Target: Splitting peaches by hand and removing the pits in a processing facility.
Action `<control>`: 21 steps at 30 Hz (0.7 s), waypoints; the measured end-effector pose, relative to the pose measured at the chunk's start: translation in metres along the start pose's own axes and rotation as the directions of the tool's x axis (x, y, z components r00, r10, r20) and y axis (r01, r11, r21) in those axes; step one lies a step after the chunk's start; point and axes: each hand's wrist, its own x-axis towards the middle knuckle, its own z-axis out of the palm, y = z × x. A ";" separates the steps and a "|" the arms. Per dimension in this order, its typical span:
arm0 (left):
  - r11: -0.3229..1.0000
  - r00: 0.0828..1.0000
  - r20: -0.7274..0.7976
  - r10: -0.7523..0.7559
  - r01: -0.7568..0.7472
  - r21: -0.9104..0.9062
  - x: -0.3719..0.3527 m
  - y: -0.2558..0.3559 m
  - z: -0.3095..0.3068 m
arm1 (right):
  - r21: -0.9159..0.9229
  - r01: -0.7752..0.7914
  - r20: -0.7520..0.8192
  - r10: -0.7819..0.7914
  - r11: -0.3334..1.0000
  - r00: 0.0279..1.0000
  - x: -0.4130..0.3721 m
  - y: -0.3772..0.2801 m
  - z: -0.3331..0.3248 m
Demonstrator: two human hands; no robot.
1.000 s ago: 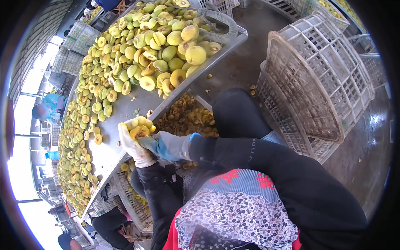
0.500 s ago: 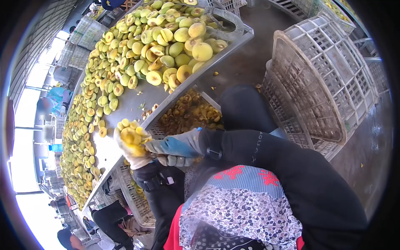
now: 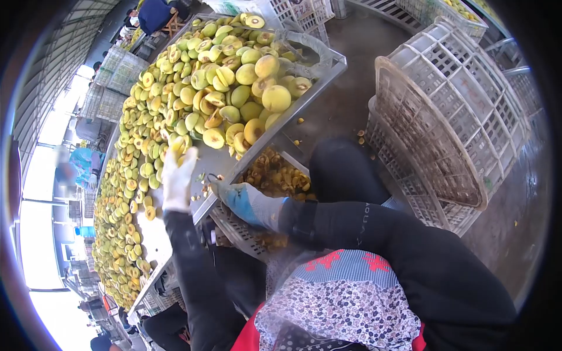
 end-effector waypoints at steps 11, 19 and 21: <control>0.888 0.958 0.265 -0.110 0.214 -0.406 0.036 -0.048 0.055 | 0.151 0.123 -0.232 -0.085 0.981 0.969 0.002 -0.014 -0.009; 0.450 0.956 0.205 -0.208 0.280 -0.848 -0.051 -0.001 0.004 | 0.002 0.183 -0.196 -0.179 0.983 0.964 0.013 0.001 -0.002; 0.443 0.963 0.218 -0.160 0.267 -0.856 -0.064 0.010 0.003 | -0.123 0.184 -0.143 -0.201 0.975 0.969 0.003 -0.011 -0.002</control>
